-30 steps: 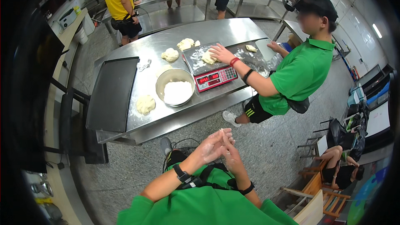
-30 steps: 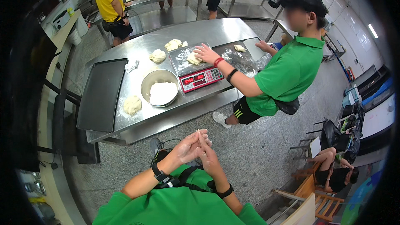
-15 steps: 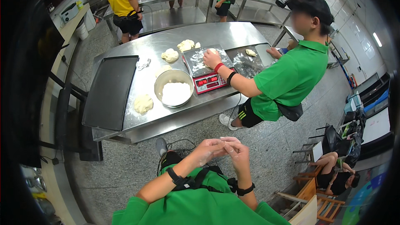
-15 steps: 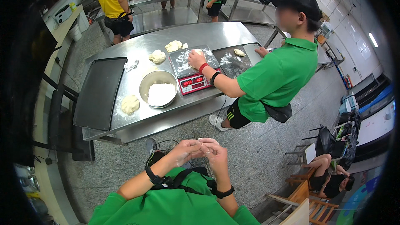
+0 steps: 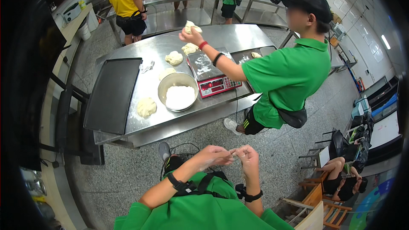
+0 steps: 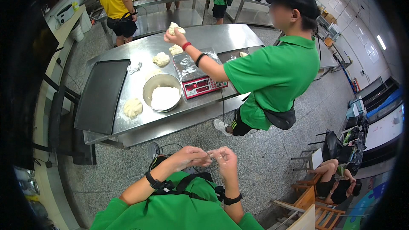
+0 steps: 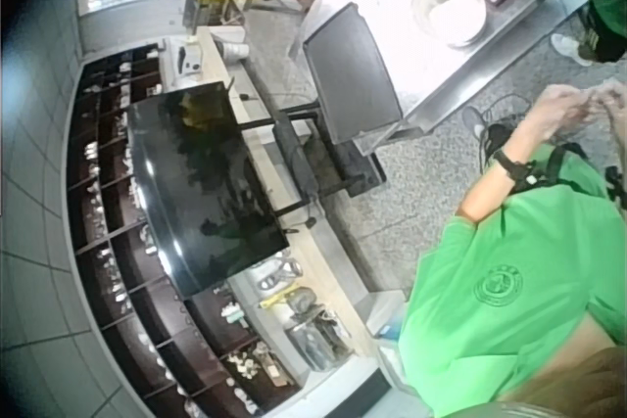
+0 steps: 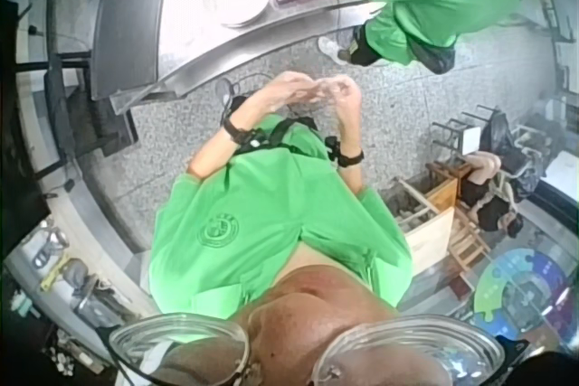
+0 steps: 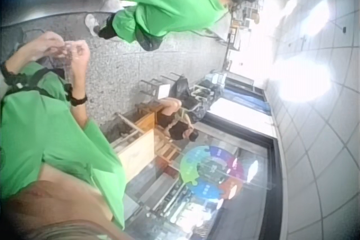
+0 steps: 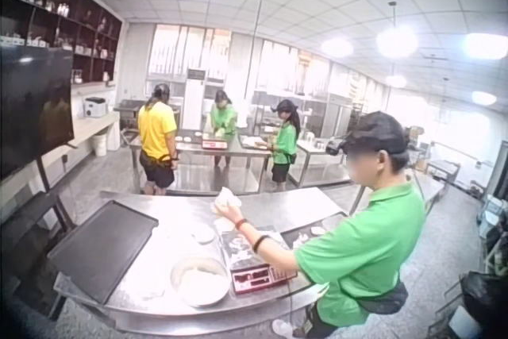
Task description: The person prepares dough by flouring a workstation, kneading the dough by hand, and then placing pieces of dough onto a scale to be weighed.
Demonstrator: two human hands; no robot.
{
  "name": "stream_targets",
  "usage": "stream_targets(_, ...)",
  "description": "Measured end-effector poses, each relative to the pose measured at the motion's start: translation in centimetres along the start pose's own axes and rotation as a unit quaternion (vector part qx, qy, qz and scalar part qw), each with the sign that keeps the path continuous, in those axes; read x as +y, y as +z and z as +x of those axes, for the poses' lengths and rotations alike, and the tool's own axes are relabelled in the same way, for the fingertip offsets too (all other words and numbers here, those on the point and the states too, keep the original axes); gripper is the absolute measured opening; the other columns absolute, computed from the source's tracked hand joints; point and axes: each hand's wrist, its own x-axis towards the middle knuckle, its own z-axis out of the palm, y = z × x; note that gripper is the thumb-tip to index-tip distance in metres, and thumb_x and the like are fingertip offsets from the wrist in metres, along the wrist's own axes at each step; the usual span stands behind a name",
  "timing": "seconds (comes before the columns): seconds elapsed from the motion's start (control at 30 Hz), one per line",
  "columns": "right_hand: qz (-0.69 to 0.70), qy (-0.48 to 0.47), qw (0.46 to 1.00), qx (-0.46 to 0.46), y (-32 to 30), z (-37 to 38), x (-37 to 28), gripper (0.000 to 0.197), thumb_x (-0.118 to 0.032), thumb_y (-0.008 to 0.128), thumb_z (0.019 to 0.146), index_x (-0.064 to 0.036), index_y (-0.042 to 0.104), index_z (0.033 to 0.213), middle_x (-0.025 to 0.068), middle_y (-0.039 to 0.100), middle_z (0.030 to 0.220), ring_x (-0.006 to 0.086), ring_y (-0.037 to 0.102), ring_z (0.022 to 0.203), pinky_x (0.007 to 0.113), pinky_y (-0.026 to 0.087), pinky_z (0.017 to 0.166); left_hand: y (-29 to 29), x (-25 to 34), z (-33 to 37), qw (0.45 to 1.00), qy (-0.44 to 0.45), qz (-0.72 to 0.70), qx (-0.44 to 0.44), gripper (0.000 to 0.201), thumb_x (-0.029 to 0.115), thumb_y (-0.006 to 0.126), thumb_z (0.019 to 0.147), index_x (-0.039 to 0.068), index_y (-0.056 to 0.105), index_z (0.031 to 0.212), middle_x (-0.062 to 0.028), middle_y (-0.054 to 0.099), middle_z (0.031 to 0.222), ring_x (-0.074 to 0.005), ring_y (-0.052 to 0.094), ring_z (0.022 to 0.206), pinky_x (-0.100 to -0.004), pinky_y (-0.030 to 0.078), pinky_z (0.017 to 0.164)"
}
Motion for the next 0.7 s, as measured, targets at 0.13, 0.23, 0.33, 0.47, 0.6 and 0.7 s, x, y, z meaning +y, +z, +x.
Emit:
stream_targets(0.13,-0.071,0.028,0.996,0.036,-0.8,0.0,-0.1,0.03,-0.012,0.05,0.097,-0.0028,0.052,0.068,0.006,0.055,0.066,0.0198,0.063,0.075,0.03,0.047,0.072,-2.4,0.2,-1.7,1.0,0.008,0.003,0.012,0.026,0.016,0.057,0.096,-0.006,0.062,0.107,-0.0181,0.067,0.106,-0.0246,0.067,0.1,-0.0335,0.054,0.091)
stream_targets(0.23,-0.106,0.021,0.993,0.04,-1.9,-0.1,-0.2,0.039,-0.013,0.048,0.098,-0.0055,0.048,0.06,0.0034,0.048,0.057,0.0177,0.057,0.062,0.031,0.046,0.064,-4.2,0.8,-3.3,0.998,0.009,0.009,0.054,0.025,0.016,0.056,0.096,-0.007,0.063,0.105,-0.0186,0.068,0.105,-0.0254,0.067,0.099,-0.0335,0.055,0.089)
stream_targets(0.33,-0.058,0.022,0.996,0.062,-3.0,0.1,0.5,0.044,-0.013,0.048,0.098,-0.0063,0.045,0.055,0.0033,0.043,0.052,0.0157,0.047,0.051,0.032,0.044,0.057,-8.0,-0.9,-4.3,0.986,0.033,0.052,0.156,0.025,0.014,0.054,0.095,-0.008,0.065,0.101,-0.019,0.069,0.101,-0.0255,0.069,0.093,-0.0337,0.057,0.085)
stream_targets(0.47,-0.064,0.02,0.995,0.074,-4.7,0.5,1.6,0.041,-0.014,0.053,0.097,-0.0028,0.051,0.058,0.0073,0.052,0.056,0.0168,0.051,0.054,0.03,0.046,0.058,-13.2,-3.4,-7.0,0.966,0.037,0.093,0.237,0.026,0.015,0.054,0.095,-0.007,0.065,0.102,-0.0178,0.069,0.101,-0.0236,0.07,0.09,-0.0324,0.056,0.083)
stream_targets(0.6,-0.081,0.087,0.99,0.081,-7.8,0.9,4.5,0.034,-0.016,0.056,0.097,0.001,0.061,0.068,0.0097,0.061,0.065,0.0169,0.06,0.061,0.028,0.048,0.06,-18.8,-6.1,-10.5,0.931,0.005,0.045,0.362,0.027,0.014,0.053,0.094,-0.009,0.064,0.104,-0.0195,0.069,0.102,-0.0249,0.07,0.089,-0.0337,0.058,0.079)
stream_targets(0.7,-0.087,0.117,0.984,0.099,-9.6,1.1,7.3,0.023,-0.012,0.058,0.094,0.0039,0.066,0.08,0.0111,0.066,0.072,0.0158,0.062,0.064,0.027,0.05,0.063,-23.8,-9.4,-13.0,0.898,0.021,-0.024,0.438,0.029,0.013,0.051,0.093,-0.01,0.062,0.107,-0.0206,0.069,0.102,-0.0268,0.07,0.088,-0.0348,0.059,0.077)
